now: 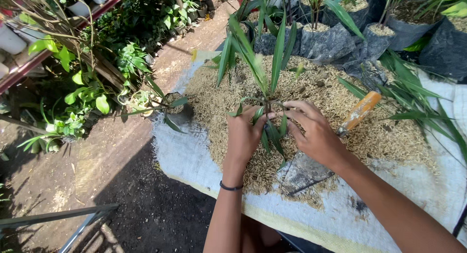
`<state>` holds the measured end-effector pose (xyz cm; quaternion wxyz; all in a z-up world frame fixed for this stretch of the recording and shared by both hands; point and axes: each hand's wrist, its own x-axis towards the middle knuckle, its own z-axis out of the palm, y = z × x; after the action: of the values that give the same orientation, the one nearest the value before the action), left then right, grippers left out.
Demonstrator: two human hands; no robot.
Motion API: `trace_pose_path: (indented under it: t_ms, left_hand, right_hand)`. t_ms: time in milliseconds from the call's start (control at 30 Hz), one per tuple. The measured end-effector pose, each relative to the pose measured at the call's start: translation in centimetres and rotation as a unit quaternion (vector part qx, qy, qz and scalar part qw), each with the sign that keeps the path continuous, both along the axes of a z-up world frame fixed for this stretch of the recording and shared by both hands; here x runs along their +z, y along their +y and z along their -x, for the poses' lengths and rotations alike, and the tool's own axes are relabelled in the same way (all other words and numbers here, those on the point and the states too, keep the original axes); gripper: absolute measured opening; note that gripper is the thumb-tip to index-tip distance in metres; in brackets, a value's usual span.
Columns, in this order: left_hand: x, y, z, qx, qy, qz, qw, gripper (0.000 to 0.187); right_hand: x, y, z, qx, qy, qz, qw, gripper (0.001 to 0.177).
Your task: The person places a small plant into a black plastic nursery bag and uses a hand trowel to add rice husk substrate around the base. The person adjusts the plant's position and continues to fill the bag with substrate, pressing it down gently to secure the plant.
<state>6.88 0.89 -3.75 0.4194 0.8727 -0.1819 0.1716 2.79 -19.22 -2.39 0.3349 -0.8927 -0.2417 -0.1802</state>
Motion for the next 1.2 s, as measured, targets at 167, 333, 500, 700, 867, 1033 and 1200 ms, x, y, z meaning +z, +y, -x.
trace_pose_path:
  t_ms: [167, 333, 500, 700, 867, 1033, 1200]
  left_hand:
    - [1.8, 0.3, 1.6, -0.016, 0.007, 0.041, 0.999, 0.008]
    - [-0.1, 0.8, 0.3, -0.026, -0.044, 0.059, 0.997, 0.012]
    - [1.0, 0.7, 0.2, -0.046, -0.004, 0.08, 0.996, 0.013]
    - [3.9, 0.3, 0.9, -0.04, 0.015, 0.035, 0.998, 0.011]
    - [0.7, 0.3, -0.2, -0.032, 0.003, 0.061, 0.998, 0.011]
    - [1.2, -0.5, 0.6, -0.015, 0.012, 0.085, 0.996, 0.013]
    - [0.6, -0.3, 0.1, -0.007, 0.003, 0.055, 0.998, 0.012]
  right_hand:
    - [0.0, 0.7, 0.1, -0.008, -0.022, -0.02, 1.0, 0.018]
    - [0.4, 0.2, 0.2, -0.032, -0.046, -0.047, 0.997, 0.013]
    - [-1.1, -2.1, -0.9, -0.187, -0.078, 0.016, 0.979, 0.009]
    - [5.0, 0.2, -2.8, 0.015, 0.015, -0.025, 0.999, 0.025]
    - [3.6, 1.1, -5.8, -0.007, 0.042, 0.198, 0.979, 0.035]
    - [5.4, 1.1, -4.9, 0.0, 0.039, 0.196, 0.98, 0.047]
    - [5.9, -1.5, -3.2, -0.143, -0.055, 0.178, 0.972, 0.045]
